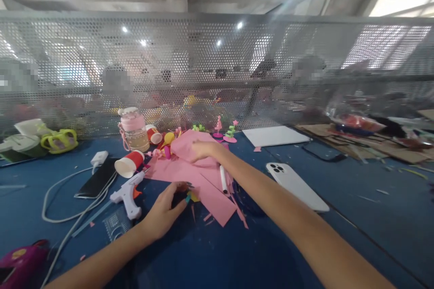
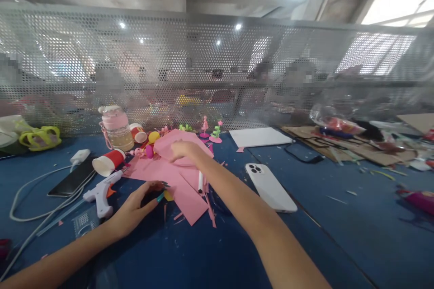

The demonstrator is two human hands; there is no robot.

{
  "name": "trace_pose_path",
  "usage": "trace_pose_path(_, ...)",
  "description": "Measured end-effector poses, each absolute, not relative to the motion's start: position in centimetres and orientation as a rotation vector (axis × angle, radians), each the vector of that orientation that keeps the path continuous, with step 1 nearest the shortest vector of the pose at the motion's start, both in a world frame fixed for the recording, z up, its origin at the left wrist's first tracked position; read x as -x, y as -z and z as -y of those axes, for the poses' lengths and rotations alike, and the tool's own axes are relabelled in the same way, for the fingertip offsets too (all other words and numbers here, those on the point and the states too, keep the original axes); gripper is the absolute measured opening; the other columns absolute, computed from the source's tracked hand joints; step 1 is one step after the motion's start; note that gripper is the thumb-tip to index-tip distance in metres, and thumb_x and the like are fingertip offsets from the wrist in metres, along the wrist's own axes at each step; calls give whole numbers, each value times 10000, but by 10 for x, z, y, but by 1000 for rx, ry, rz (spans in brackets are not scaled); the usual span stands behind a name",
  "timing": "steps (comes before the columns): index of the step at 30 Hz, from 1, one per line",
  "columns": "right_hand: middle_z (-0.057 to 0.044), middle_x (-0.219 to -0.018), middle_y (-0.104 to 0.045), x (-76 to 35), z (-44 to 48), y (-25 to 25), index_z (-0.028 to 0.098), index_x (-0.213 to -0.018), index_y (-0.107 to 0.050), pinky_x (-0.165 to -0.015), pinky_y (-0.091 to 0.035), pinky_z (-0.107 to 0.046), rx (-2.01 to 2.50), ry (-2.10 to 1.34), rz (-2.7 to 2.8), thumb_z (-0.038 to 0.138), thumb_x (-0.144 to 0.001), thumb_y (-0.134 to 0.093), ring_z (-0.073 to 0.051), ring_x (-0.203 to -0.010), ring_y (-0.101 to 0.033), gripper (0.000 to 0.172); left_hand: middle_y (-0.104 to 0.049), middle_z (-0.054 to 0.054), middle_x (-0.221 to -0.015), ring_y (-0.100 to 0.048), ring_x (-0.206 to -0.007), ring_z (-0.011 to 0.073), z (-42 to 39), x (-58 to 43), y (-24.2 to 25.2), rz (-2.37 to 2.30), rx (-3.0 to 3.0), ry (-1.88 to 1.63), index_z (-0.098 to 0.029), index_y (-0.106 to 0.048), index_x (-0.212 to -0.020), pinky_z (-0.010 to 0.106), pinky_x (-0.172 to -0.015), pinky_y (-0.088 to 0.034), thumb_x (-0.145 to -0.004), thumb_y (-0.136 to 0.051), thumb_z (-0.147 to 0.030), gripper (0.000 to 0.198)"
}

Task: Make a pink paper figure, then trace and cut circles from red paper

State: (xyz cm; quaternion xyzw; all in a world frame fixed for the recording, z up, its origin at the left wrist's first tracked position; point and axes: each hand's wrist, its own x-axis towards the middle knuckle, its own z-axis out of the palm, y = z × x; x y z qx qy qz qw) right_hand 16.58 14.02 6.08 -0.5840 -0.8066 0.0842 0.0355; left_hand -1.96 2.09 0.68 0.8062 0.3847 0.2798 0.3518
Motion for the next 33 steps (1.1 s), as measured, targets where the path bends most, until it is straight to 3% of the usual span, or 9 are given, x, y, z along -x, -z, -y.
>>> trace_pose_path(3,-80,-1053,-580,-148,-130,-51,132,-1007,-567,-820,-444,-391,1836,-315,2567,360,-781,-571,-194,-950,-554,321,-566,93,-1102,-518,-1037,187,-20,20,-7,-983,-2132,-722,-160,-474,-1070,371,-941,-393,-798,-460,-249,286)
trace_pose_path(5,-71,-1070,-558,-146,-126,-47,144,-1049,-538,-799,-461,-380,1859,-326,2579,326,-846,-490,-169,-924,-555,277,-565,90,-1101,-517,-1037,186,-20,20,-8,-979,-2154,-721,-164,-470,-1071,372,-939,-393,-798,-458,-239,284)
trace_pose_path(14,-75,-1103,-532,-157,-121,-36,156,-1106,-505,-791,-466,-377,1876,-230,2331,310,-849,-489,-180,-946,-545,300,-569,99,-1076,-517,-1010,181,-19,18,-8,-975,-2204,-699,-142,-462,-1057,376,-921,-394,-803,-437,-215,265)
trace_pose_path(20,-64,-1047,-564,-178,-126,-41,140,-1041,-539,-784,-466,-372,1767,-253,2257,320,-851,-483,-165,-905,-560,267,-565,105,-1087,-515,-1021,180,-19,19,-7,-980,-2207,-689,-138,-454,-1069,380,-925,-391,-798,-434,-204,279)
trace_pose_path(23,-70,-967,-620,-185,-128,-45,120,-935,-591,-778,-443,-316,1718,-235,2207,244,-859,-462,-153,-864,-578,194,-563,106,-1095,-513,-1032,179,-19,18,-6,-982,-2216,-680,-136,-449,-1078,379,-932,-388,-790,-432,-180,291)
trace_pose_path(26,-95,-933,-659,-190,-130,-48,121,-860,-636,-740,-410,-238,1690,-197,2124,145,-848,-412,-159,-840,-591,226,-564,111,-1093,-515,-1030,183,-18,18,-7,-998,-2228,-671,-124,-451,-1073,384,-933,-389,-780,-439,-162,296)
trace_pose_path(33,-80,-901,-679,-200,-131,-56,148,-917,-654,-678,-403,-192,1647,-164,1964,138,-778,-478,-150,-812,-607,224,-557,114,-1102,-509,-1046,184,-17,17,-7,-1016,-2264,-650,-119,-447,-1083,378,-941,-393,-780,-440,-151,305)
